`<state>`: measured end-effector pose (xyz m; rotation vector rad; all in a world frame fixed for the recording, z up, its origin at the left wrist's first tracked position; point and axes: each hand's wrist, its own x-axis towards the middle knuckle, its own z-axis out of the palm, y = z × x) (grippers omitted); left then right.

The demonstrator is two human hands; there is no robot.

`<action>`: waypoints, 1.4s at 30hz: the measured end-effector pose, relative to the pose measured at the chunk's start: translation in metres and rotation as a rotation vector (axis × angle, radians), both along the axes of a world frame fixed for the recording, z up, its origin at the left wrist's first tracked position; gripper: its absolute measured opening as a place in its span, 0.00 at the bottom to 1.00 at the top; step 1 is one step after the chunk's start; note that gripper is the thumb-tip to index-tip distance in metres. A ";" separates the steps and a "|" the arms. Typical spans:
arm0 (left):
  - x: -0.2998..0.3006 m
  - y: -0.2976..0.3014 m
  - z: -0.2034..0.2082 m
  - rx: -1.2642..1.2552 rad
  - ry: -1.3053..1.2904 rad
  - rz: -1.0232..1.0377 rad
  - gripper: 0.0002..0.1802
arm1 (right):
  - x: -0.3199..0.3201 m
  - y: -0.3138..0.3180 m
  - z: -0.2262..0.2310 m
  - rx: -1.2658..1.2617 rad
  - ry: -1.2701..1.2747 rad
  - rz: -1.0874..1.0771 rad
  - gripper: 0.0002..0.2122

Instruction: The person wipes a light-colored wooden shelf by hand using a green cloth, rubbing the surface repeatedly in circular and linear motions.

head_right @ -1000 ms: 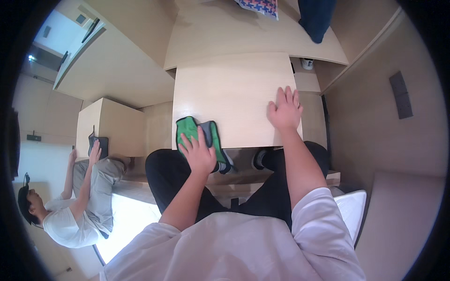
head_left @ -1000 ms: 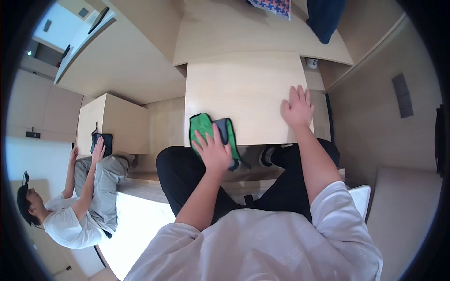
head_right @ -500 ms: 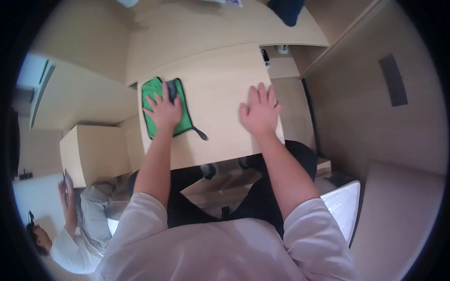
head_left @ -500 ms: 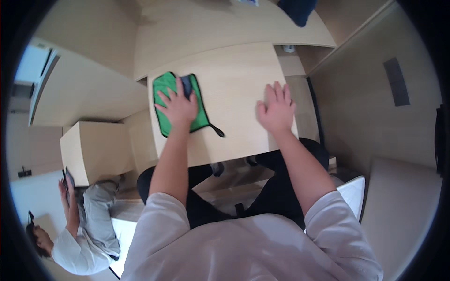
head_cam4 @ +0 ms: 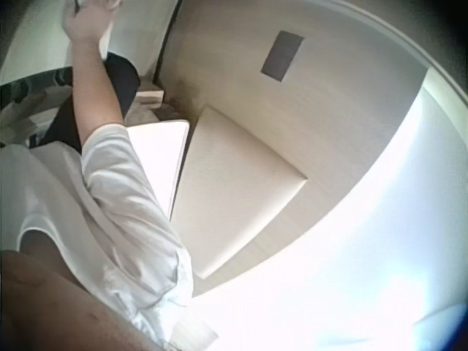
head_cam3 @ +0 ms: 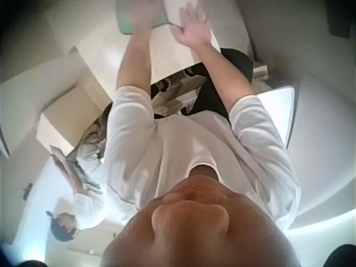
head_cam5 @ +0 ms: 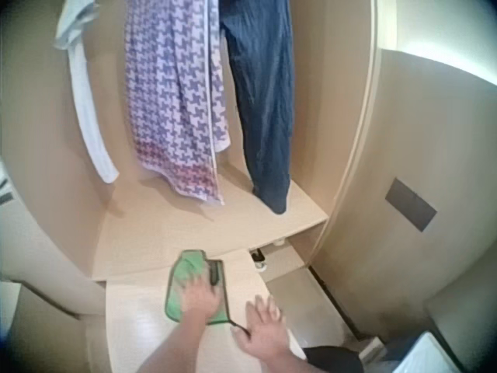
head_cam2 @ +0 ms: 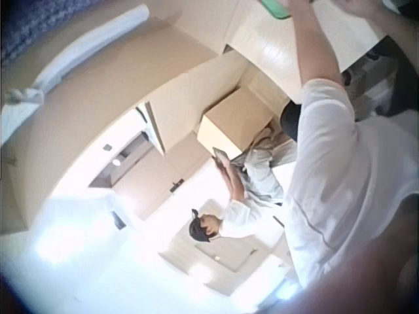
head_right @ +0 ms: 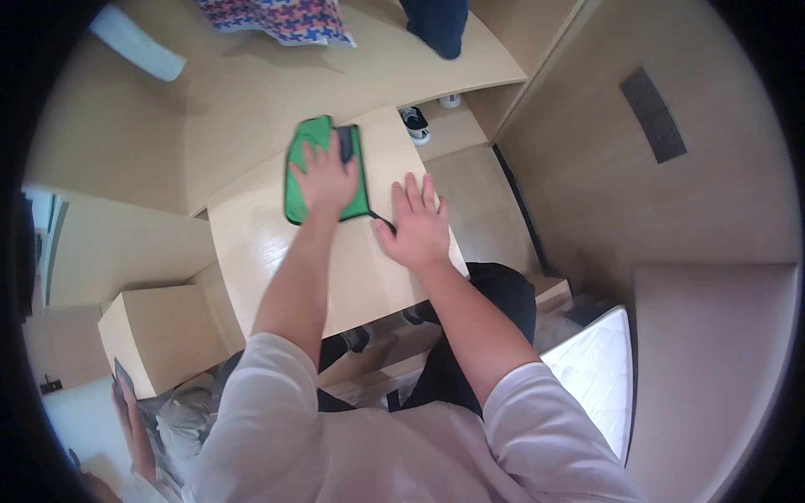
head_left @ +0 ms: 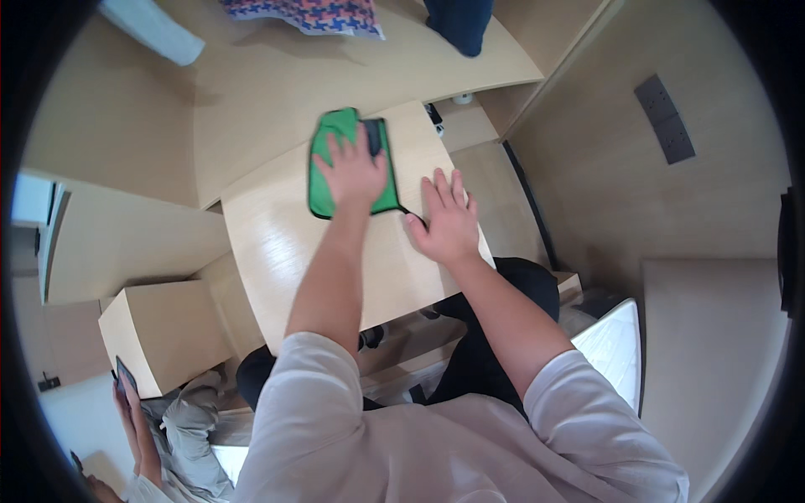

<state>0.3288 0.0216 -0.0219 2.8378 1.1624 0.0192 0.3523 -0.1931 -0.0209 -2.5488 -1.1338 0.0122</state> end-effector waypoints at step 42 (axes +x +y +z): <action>0.106 -0.049 -0.005 -0.001 -0.105 -0.313 0.43 | 0.111 0.025 0.040 1.066 1.478 -0.360 0.41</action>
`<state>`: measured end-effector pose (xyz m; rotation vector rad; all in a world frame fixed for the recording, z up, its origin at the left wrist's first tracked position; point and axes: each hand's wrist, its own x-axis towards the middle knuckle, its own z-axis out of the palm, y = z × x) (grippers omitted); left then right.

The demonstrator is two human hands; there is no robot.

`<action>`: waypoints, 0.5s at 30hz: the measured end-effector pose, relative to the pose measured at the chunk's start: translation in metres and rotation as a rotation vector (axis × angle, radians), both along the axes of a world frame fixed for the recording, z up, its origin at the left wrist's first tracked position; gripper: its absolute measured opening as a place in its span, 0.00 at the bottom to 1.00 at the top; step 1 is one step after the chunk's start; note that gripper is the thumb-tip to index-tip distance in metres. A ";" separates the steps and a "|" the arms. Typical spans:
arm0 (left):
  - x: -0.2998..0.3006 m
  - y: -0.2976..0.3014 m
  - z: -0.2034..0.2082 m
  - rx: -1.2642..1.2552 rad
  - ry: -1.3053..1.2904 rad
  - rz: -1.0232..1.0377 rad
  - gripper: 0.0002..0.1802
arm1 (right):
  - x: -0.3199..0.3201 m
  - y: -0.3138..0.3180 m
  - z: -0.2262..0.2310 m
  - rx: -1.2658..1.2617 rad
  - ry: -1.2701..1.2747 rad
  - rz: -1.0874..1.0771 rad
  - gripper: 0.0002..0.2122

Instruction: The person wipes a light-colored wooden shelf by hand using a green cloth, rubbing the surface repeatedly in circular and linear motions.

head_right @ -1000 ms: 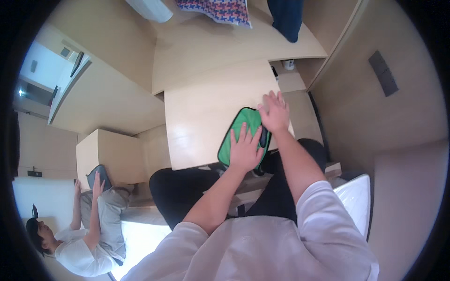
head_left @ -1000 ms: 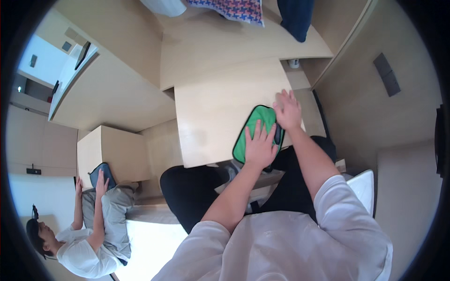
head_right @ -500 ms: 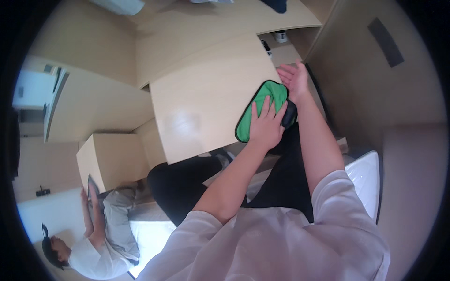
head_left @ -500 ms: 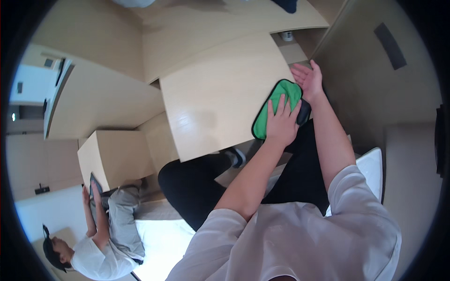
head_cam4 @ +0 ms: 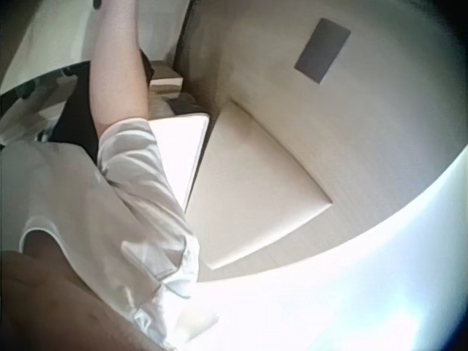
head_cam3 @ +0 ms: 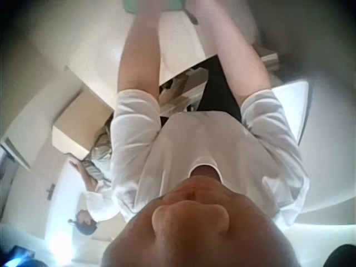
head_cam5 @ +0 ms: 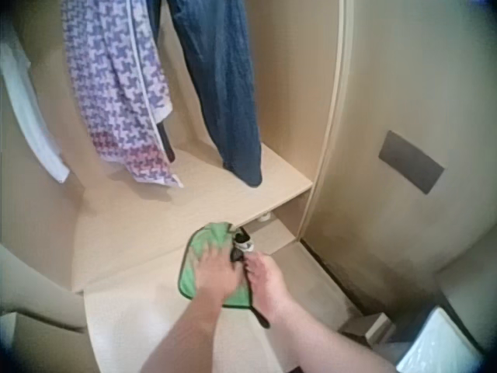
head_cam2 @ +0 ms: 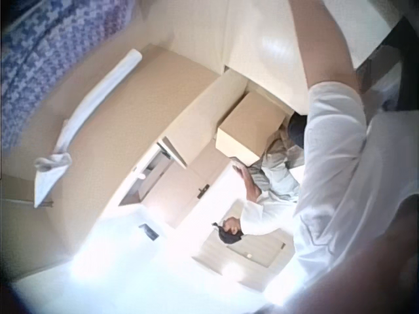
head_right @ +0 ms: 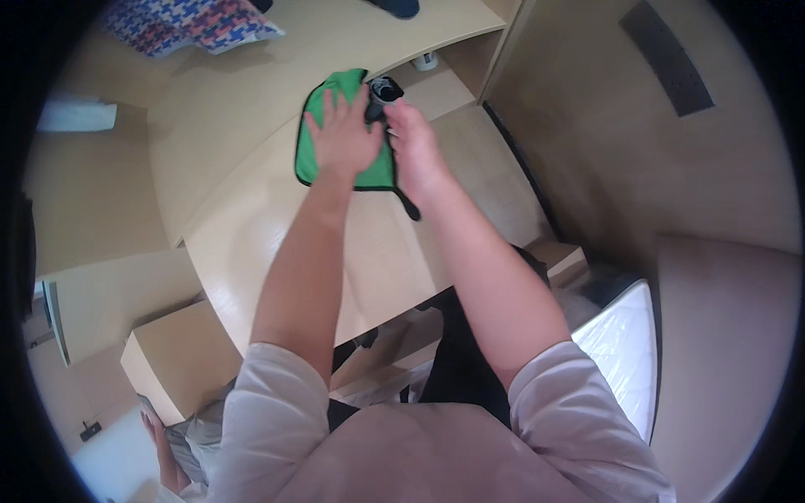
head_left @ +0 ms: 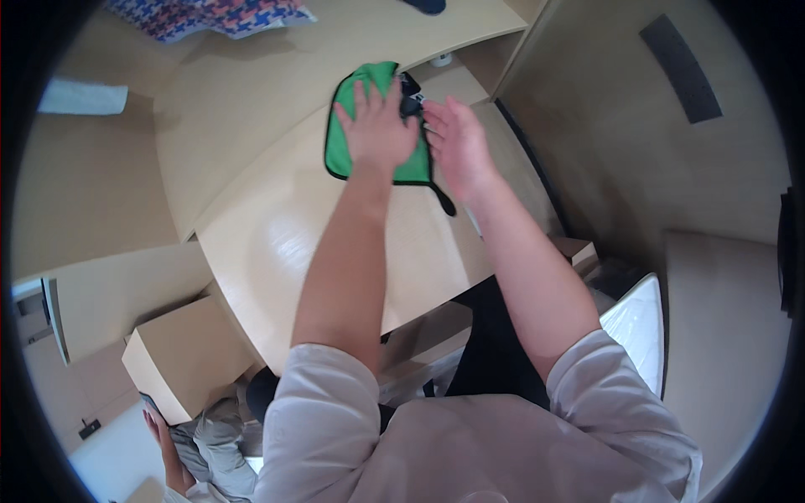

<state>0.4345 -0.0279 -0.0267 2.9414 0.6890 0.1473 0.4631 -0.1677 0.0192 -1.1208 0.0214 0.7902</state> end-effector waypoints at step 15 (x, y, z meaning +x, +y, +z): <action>-0.138 -0.108 0.019 -0.023 0.067 -0.223 0.44 | -0.015 -0.001 -0.016 -0.408 -0.448 -0.199 0.23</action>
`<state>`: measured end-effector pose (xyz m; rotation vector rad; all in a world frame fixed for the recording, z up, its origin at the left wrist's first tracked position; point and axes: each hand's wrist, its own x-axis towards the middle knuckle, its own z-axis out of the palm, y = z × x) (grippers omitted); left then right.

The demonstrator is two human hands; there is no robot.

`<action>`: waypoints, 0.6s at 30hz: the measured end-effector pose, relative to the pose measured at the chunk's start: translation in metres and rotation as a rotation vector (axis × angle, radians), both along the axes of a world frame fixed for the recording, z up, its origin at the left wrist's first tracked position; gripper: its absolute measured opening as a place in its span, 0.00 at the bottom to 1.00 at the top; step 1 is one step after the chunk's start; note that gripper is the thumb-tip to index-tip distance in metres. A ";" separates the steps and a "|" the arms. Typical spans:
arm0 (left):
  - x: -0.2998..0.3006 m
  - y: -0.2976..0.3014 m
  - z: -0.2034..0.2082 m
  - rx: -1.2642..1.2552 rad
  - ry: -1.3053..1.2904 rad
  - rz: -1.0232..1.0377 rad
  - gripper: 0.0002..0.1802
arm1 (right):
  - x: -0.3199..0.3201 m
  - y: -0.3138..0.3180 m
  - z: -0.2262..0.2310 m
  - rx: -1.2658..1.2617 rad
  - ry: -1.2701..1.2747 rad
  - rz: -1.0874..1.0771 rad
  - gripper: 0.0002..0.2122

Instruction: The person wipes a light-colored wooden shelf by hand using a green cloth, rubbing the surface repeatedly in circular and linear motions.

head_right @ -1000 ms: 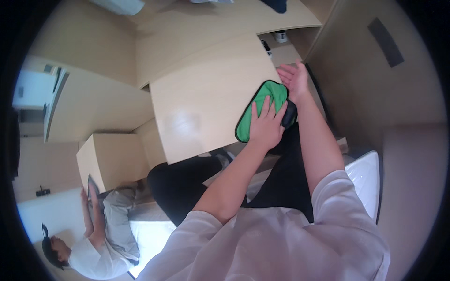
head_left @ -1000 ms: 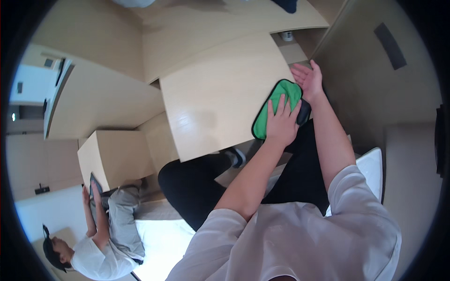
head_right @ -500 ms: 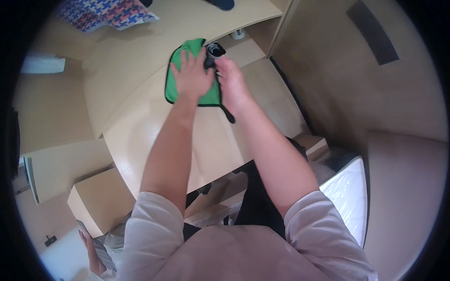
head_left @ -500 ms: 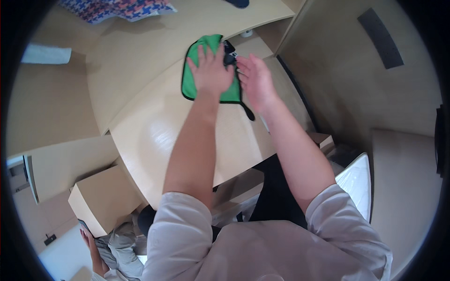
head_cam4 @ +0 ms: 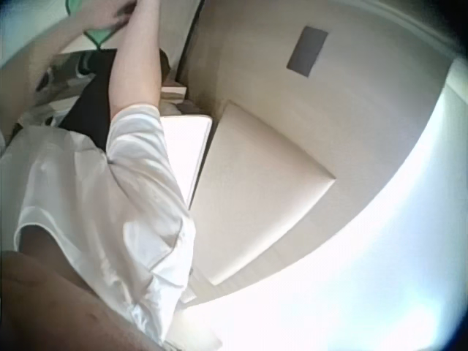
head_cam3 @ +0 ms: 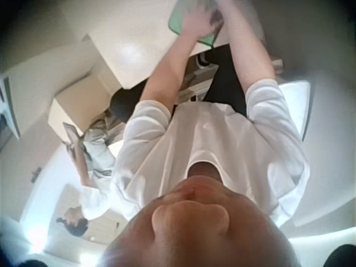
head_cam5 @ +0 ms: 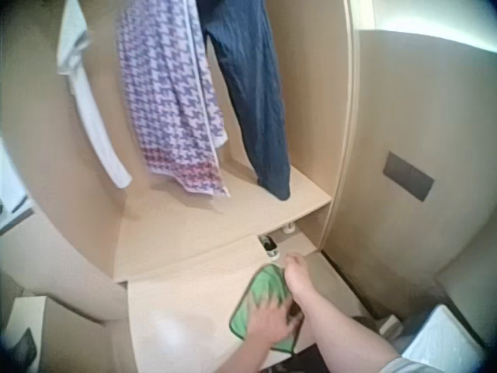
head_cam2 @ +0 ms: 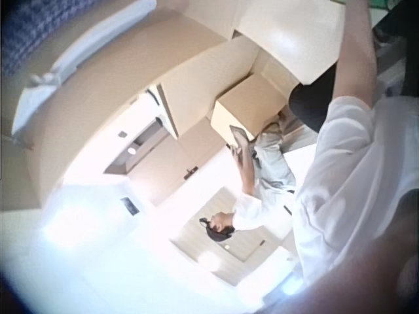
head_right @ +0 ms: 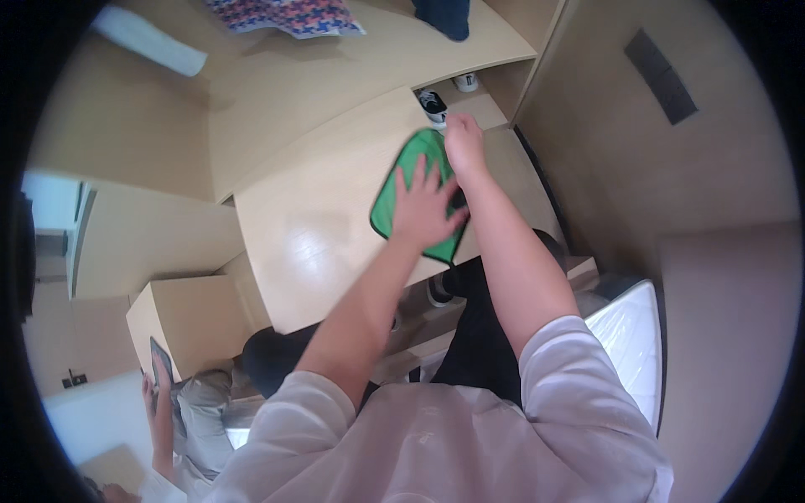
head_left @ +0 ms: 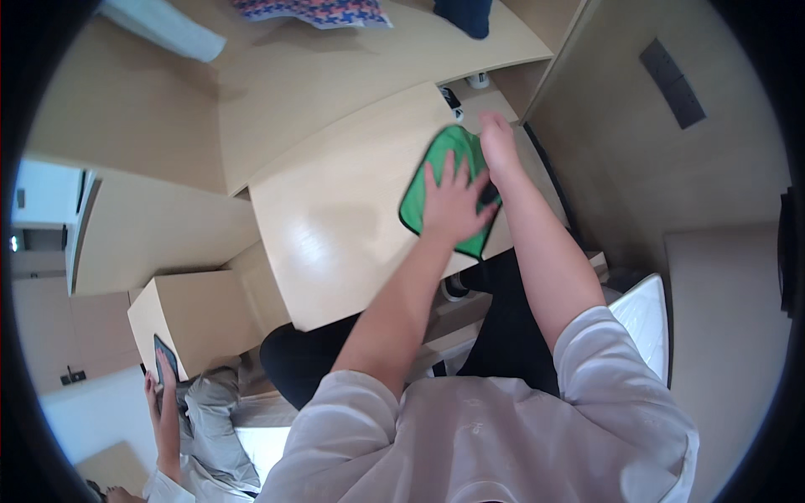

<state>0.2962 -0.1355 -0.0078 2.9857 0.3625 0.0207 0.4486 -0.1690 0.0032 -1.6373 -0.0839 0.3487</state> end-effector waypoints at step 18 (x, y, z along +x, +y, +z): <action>-0.198 -0.055 -0.001 -0.143 -0.210 0.211 0.42 | -0.095 -0.041 -0.038 -1.071 -0.507 0.242 0.32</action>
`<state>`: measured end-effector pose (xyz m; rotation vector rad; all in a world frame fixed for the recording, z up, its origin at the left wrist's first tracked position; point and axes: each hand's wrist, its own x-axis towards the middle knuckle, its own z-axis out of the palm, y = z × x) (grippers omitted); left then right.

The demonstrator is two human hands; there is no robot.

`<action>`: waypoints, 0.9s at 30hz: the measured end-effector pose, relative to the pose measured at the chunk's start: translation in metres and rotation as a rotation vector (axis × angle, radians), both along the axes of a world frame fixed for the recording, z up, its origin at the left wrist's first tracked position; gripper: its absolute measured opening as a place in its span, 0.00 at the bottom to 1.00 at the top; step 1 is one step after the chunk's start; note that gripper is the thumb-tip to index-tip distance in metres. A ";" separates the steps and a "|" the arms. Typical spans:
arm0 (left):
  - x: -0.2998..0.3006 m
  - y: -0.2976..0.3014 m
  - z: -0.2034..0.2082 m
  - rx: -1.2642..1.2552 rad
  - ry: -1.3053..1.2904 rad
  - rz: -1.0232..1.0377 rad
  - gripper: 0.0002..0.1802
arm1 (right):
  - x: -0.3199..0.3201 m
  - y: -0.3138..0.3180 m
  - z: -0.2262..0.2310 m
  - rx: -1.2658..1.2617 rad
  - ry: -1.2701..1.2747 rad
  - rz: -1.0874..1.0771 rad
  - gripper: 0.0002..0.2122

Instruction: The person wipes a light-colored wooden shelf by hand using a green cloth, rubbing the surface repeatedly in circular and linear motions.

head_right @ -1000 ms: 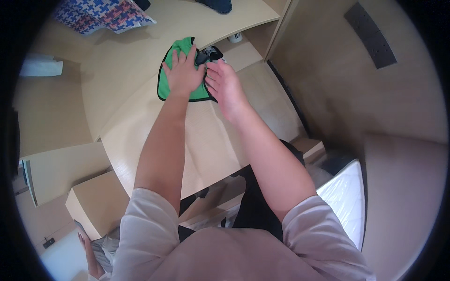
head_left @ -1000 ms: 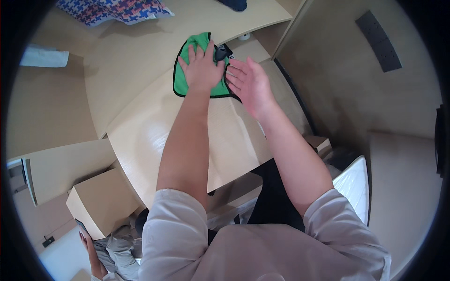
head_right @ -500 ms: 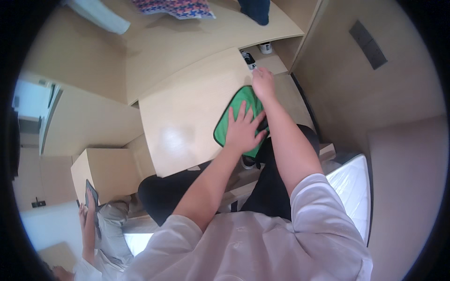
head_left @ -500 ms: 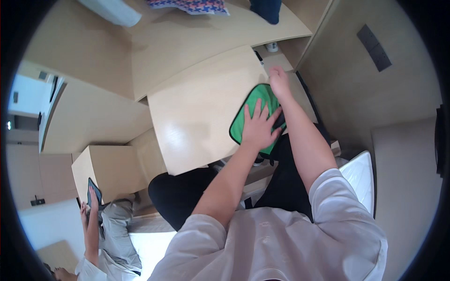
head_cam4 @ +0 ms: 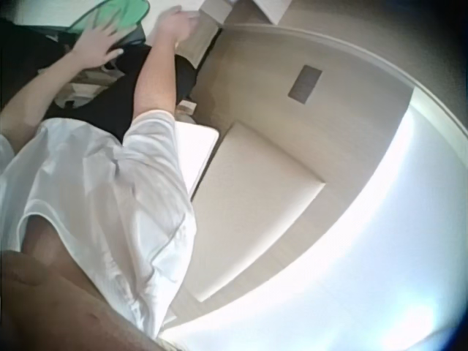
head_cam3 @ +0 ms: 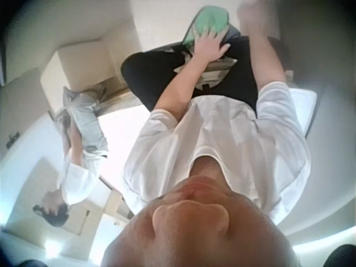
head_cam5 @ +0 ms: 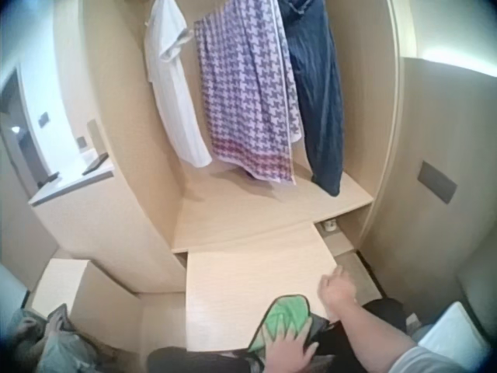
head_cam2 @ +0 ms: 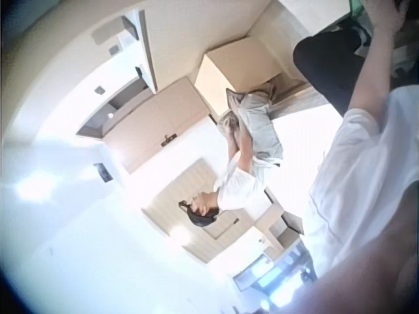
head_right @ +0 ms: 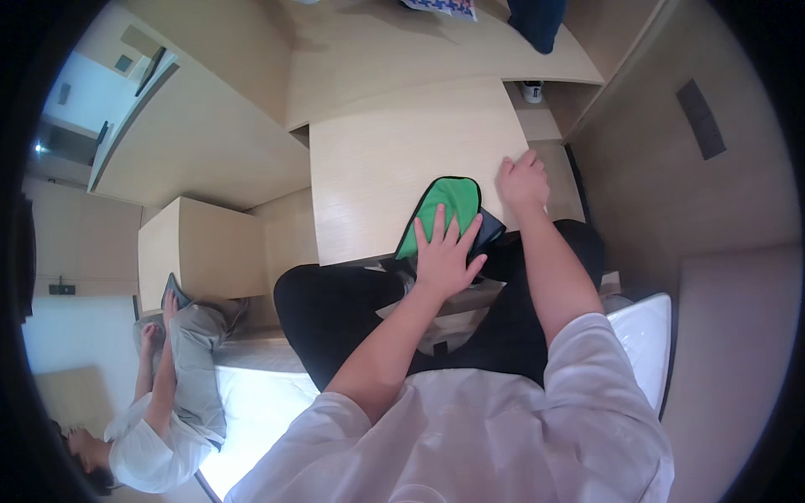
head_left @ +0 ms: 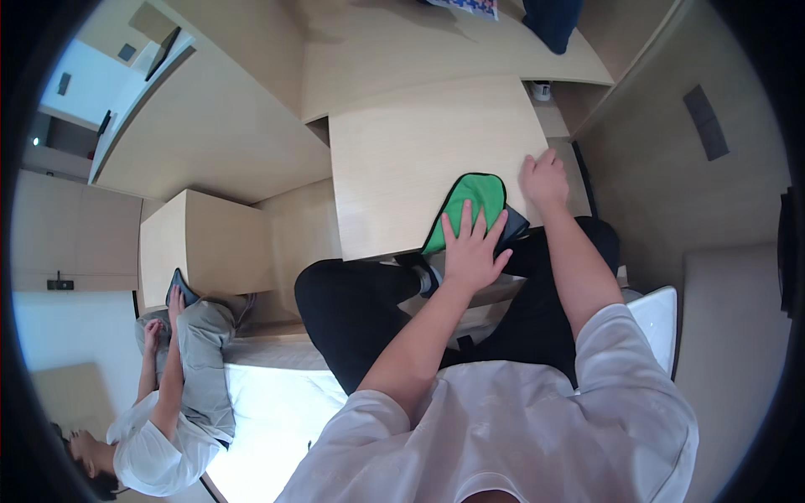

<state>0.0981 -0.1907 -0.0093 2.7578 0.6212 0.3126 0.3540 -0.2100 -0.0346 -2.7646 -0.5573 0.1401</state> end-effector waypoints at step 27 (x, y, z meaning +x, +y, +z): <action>0.282 0.254 -0.024 0.123 0.203 0.377 0.46 | 0.005 0.029 0.017 -0.049 0.079 -0.122 0.23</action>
